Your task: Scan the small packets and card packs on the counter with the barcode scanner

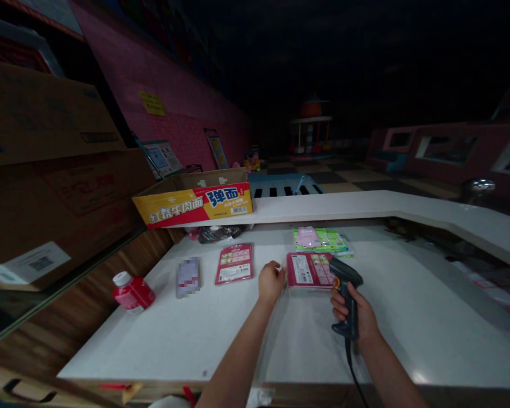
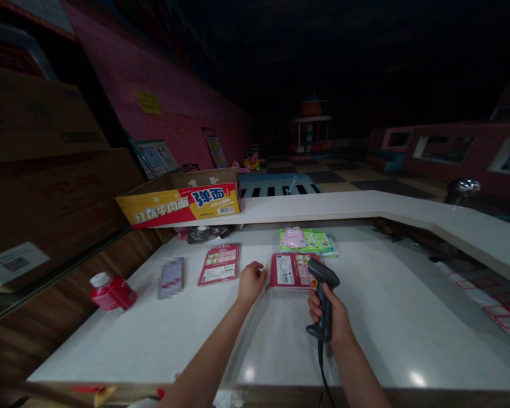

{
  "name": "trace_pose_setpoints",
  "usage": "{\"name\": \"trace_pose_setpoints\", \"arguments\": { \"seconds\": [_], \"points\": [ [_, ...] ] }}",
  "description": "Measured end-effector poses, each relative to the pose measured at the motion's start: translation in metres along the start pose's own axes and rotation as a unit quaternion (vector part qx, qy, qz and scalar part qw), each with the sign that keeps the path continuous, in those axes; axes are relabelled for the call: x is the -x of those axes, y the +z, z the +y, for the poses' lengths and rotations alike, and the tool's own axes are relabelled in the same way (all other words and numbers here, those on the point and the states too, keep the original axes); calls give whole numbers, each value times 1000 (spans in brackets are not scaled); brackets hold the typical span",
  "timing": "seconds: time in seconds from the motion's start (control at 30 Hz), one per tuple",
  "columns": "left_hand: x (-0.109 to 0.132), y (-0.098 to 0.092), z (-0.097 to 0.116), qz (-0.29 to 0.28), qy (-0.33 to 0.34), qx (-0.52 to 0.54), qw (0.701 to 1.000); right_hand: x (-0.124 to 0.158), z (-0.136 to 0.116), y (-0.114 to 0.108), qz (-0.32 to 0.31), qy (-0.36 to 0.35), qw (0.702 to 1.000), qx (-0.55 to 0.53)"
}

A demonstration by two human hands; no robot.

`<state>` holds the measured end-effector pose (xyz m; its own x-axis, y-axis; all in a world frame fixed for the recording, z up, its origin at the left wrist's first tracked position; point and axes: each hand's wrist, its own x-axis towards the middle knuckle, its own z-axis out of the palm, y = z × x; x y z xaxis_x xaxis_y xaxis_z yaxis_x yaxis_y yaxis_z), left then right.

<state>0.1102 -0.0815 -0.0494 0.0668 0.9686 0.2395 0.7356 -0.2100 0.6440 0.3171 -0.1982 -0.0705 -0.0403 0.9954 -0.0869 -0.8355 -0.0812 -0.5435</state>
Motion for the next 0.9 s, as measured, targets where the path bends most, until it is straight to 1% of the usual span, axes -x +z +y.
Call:
{"name": "trace_pose_setpoints", "arguments": {
  "seconds": [0.07,0.1,0.17,0.2,0.27,0.4,0.5,0.57,0.63,0.7,0.73,0.8,0.9],
  "points": [
    [-9,12,19,-13,-48,-11,999,-2,0,-2,-3,-1,1000,2],
    [-13,16,25,-23,-71,-22,997,-3,1,-2,-5,-3,1000,4],
    [-21,21,31,-48,-110,-36,992,-4,2,-5,-9,-5,1000,6],
    [-24,23,30,-61,-123,-37,990,-5,2,-5,-12,-5,1000,6],
    [-30,25,25,-67,-134,-27,988,-7,2,-7,-22,-1,1000,4],
    [-37,25,13,-57,-114,13,992,-10,1,-9,-50,8,999,-5],
    [-40,22,10,-67,-128,73,987,-11,1,-11,-77,10,997,-18],
    [-40,18,9,-92,-154,161,971,-11,2,-12,-96,2,995,-32],
    [-39,13,8,-143,-158,276,937,-8,2,-11,-116,-10,992,-44],
    [-36,6,4,-188,-124,369,902,-4,2,-9,-134,-17,990,-48],
    [-34,3,2,-198,-99,400,890,-2,2,-7,-140,-19,989,-47],
    [-31,-3,-3,-185,-54,444,875,3,2,-2,-145,-15,989,-35],
    [-23,-6,-12,-127,-30,512,849,8,1,3,-138,-3,990,-5]
  ]
}}
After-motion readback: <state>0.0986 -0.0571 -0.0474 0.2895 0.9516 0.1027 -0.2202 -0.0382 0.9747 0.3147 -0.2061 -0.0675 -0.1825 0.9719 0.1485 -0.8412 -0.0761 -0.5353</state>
